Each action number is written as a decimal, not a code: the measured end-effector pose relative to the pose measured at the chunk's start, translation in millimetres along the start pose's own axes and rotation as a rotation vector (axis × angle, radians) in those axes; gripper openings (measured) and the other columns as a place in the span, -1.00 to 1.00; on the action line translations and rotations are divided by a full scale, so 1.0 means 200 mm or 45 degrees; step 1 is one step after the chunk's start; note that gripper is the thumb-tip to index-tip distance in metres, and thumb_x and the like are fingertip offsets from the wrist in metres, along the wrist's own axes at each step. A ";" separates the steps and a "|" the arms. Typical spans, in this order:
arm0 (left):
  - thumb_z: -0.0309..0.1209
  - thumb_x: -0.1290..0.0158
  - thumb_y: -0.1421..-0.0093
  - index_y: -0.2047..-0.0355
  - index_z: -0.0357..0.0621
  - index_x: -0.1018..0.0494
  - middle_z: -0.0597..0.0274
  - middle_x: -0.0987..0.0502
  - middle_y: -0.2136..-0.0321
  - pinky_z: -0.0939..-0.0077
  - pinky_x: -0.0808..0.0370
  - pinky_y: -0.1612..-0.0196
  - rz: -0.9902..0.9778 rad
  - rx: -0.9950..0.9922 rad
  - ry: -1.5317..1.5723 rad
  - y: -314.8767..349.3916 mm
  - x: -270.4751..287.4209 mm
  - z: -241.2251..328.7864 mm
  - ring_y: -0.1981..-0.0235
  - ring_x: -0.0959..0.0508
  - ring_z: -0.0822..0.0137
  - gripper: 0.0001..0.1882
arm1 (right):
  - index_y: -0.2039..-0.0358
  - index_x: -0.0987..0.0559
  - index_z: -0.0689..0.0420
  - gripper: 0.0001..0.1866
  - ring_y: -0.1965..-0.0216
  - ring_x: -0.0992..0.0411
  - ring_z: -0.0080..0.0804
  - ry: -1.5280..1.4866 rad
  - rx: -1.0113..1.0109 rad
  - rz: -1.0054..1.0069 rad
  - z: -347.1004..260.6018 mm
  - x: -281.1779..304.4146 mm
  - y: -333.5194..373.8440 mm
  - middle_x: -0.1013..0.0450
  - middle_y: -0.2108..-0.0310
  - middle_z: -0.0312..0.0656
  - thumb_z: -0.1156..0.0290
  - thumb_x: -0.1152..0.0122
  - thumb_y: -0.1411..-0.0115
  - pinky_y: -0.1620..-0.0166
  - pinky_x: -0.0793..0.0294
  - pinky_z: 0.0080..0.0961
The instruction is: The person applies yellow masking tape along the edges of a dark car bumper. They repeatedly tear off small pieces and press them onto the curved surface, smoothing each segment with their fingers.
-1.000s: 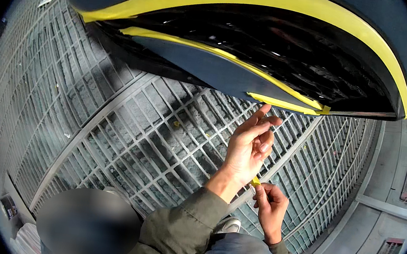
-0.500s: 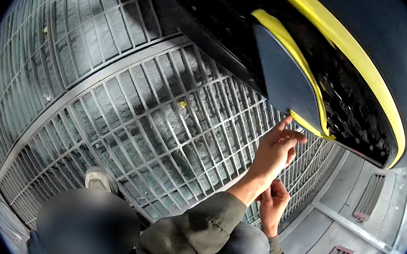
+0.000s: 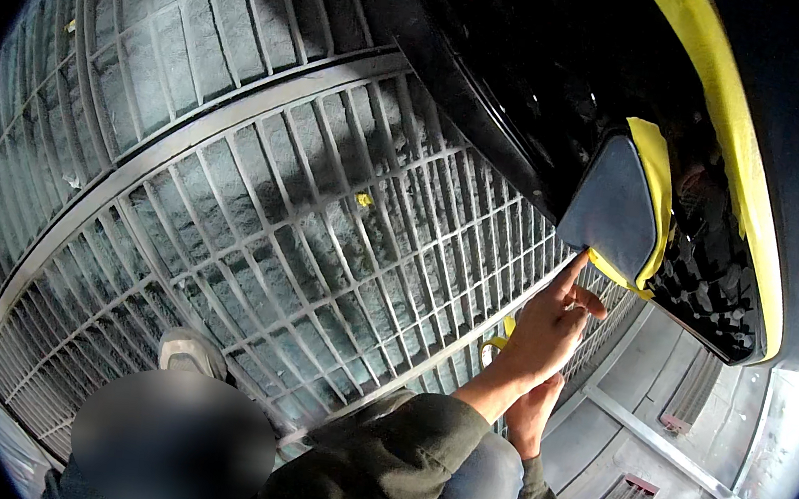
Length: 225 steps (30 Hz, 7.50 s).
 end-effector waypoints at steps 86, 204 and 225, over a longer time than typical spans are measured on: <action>-0.36 0.02 -0.29 -0.12 -0.08 -0.50 -0.03 -0.56 0.59 0.20 -0.51 0.49 0.235 -0.385 -1.091 -0.03 0.14 0.13 0.61 -0.60 0.09 -0.60 | 0.41 -0.62 0.19 -0.90 0.62 -0.29 -0.70 -0.854 -0.104 0.389 -0.27 -0.06 -0.52 -0.46 0.56 -0.36 0.48 -0.26 -0.25 0.54 -0.24 -0.71; -0.41 -0.20 -0.27 0.24 -0.36 -0.59 0.40 -0.45 0.67 0.71 -0.17 0.56 0.362 -0.449 -1.294 -0.18 0.06 0.21 0.66 -0.33 0.65 -0.79 | 0.44 -0.66 0.20 -0.82 0.59 -0.54 -0.40 -0.598 0.455 0.564 -0.08 -0.03 -0.65 -0.58 0.58 -0.17 0.40 -0.49 -0.02 0.45 -0.49 -0.49; -0.32 -0.16 -0.33 0.12 -0.26 -0.58 0.48 -0.38 0.63 0.70 -0.21 0.50 0.411 -0.348 -0.922 -0.11 0.10 0.05 0.60 -0.30 0.62 -0.75 | 0.13 -0.59 0.31 -0.64 0.36 -0.48 -0.59 -1.272 0.169 -0.621 0.18 -0.05 -0.35 -0.56 0.38 -0.25 0.23 -0.05 -0.45 0.22 -0.49 -0.60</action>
Point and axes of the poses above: each hand's wrist, its own y-axis away from the middle knuckle, its own x-axis out of the back of the hand, z = x × y, the point moved 2 cm from there along -y, towards the middle knuckle
